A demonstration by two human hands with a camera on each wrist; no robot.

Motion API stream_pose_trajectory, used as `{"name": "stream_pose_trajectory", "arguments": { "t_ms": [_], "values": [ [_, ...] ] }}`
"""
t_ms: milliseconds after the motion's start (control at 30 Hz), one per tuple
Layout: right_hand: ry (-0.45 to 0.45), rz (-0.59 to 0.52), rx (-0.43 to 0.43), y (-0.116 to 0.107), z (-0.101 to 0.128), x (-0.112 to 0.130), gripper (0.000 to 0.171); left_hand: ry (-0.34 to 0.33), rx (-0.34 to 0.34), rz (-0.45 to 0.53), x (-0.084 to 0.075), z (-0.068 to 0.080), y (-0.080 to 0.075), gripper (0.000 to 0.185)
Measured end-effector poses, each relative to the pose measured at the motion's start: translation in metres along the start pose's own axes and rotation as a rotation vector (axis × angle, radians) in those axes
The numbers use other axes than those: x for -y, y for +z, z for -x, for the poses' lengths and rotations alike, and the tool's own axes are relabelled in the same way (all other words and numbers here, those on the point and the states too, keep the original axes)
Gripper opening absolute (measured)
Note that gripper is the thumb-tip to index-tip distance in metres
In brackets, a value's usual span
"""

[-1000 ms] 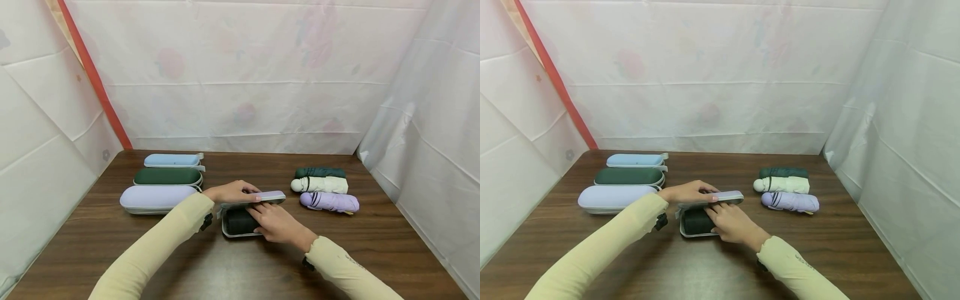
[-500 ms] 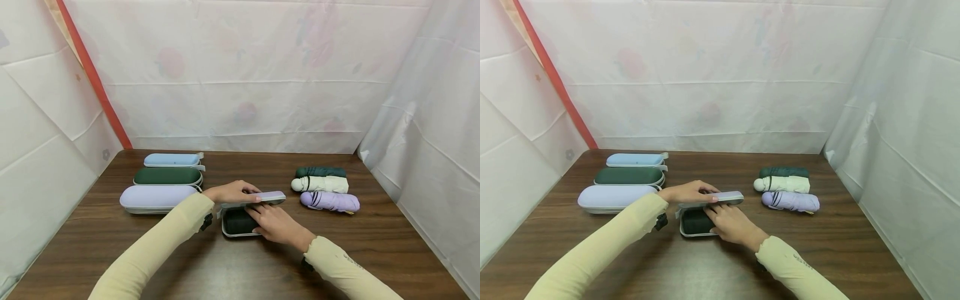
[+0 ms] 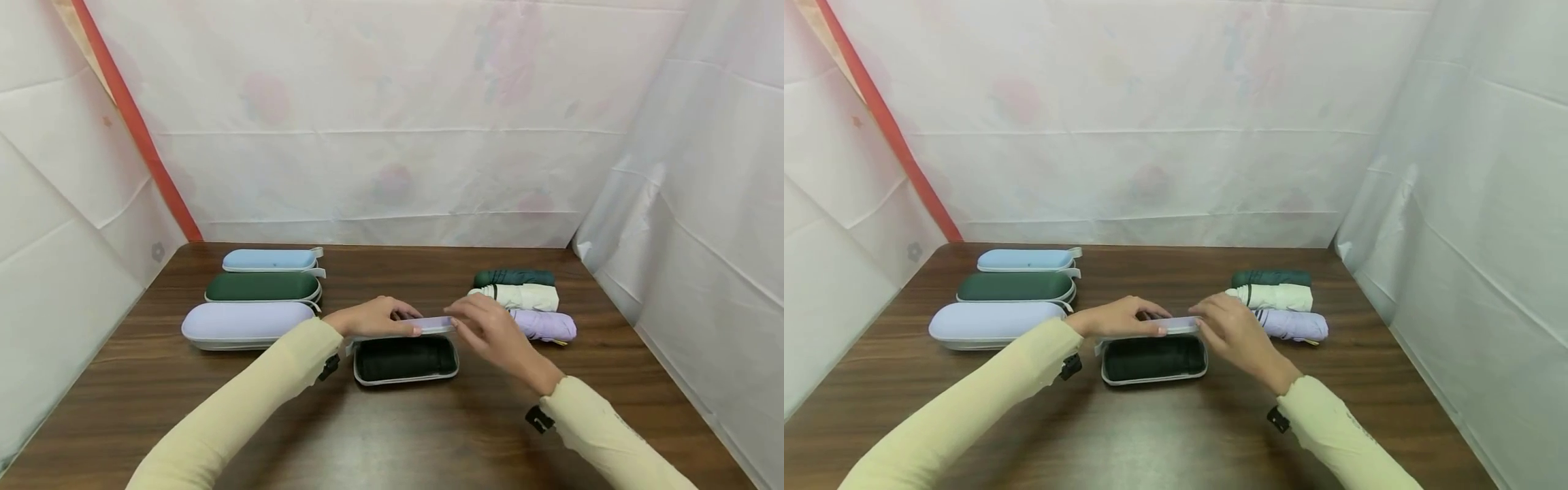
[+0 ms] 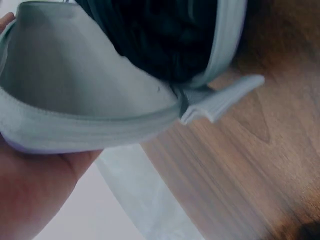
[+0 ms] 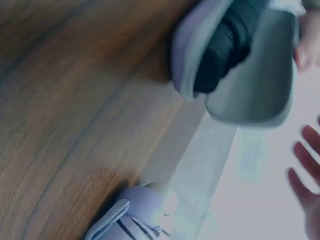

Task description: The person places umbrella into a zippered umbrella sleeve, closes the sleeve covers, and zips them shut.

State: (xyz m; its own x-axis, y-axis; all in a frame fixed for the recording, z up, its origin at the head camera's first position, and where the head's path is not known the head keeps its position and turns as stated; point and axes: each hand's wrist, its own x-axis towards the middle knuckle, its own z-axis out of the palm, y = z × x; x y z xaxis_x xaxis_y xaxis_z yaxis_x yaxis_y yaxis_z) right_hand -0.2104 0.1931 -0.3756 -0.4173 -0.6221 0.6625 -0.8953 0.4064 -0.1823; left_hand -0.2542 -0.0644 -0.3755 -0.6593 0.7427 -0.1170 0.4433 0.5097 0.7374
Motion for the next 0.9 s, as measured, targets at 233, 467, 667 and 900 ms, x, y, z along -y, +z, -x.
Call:
{"name": "stream_pose_trajectory", "arguments": {
  "t_ms": [233, 467, 667, 900],
  "values": [
    [0.325, -0.282, 0.350, -0.004, 0.003, -0.018, 0.030, 0.021, -0.053, -0.117, -0.005, 0.006, 0.011, 0.048],
    [0.386, -0.397, 0.488, 0.000, 0.010, -0.024, 0.036, 0.039, -0.152, -0.346, -0.011, 0.013, 0.029, 0.051],
    [0.335, -0.369, 0.482, 0.006, 0.018, -0.027, 0.036, 0.069, -0.231, -0.419, -0.014, 0.018, 0.043, 0.050],
    [0.278, -0.324, 0.447, 0.013, 0.025, -0.023, 0.035, 0.111, -0.273, -0.454, -0.014, 0.024, 0.051, 0.047]
  ]
}}
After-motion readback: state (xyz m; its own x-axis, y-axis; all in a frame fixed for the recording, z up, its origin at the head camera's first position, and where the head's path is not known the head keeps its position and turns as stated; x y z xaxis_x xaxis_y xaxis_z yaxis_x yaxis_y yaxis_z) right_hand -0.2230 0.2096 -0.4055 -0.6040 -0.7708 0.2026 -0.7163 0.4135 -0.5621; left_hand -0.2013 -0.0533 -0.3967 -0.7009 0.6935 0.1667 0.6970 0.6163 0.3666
